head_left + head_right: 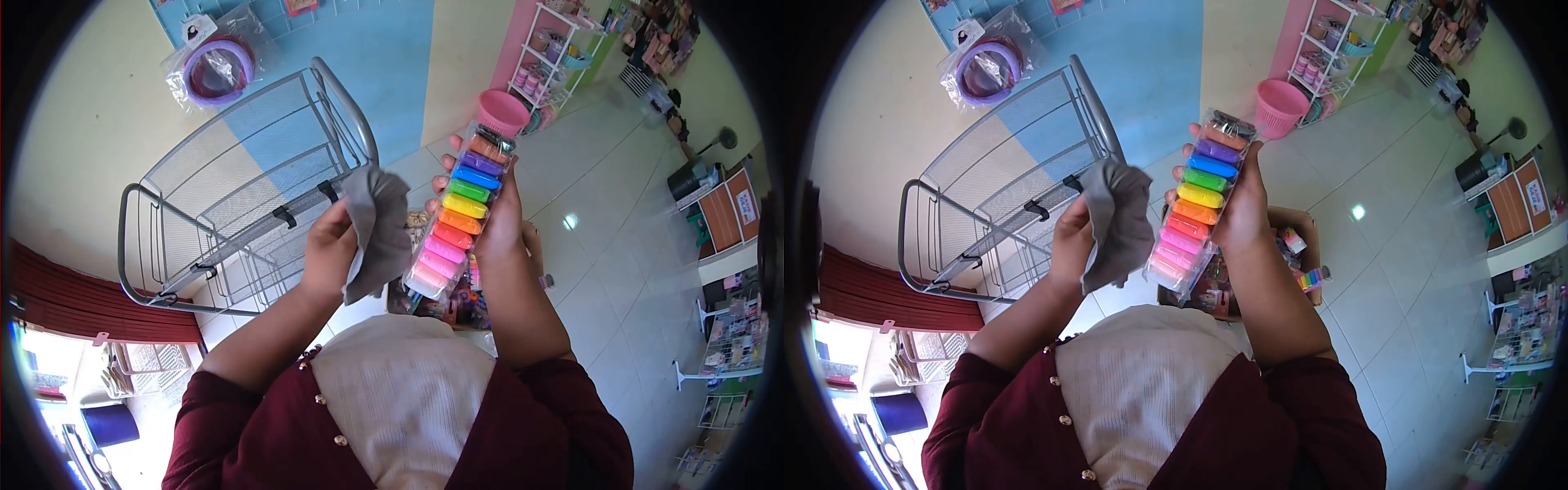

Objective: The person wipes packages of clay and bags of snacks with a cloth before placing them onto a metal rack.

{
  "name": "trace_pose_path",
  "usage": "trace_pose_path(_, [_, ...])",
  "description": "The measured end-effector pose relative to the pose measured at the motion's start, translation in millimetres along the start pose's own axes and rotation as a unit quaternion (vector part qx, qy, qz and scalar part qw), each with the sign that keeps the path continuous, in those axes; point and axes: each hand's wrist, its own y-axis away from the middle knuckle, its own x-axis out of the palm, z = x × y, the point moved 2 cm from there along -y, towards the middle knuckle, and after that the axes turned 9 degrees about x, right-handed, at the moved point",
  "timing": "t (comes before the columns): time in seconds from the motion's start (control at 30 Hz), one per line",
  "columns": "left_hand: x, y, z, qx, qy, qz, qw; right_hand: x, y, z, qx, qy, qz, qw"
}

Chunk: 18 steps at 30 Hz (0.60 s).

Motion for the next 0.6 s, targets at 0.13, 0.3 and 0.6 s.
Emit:
trace_pose_path(0.13, [26.4, -6.5, 7.9, 0.004, 0.066, 0.029, 0.997, 7.0, -3.3, -4.0, -0.055, 0.065, -0.088, 0.992])
trace_pose_path(0.3, [31.3, 14.4, 34.1, 0.013, -0.040, 0.055, 0.998, 14.0, 2.0, 2.1, -0.132, 0.107, -0.170, 0.971])
trace_pose_path(0.6, [43.5, 39.2, 21.3, -0.043, -0.014, 0.137, 0.990, 6.0, 4.1, 0.6, -0.088, 0.114, -0.171, 0.975])
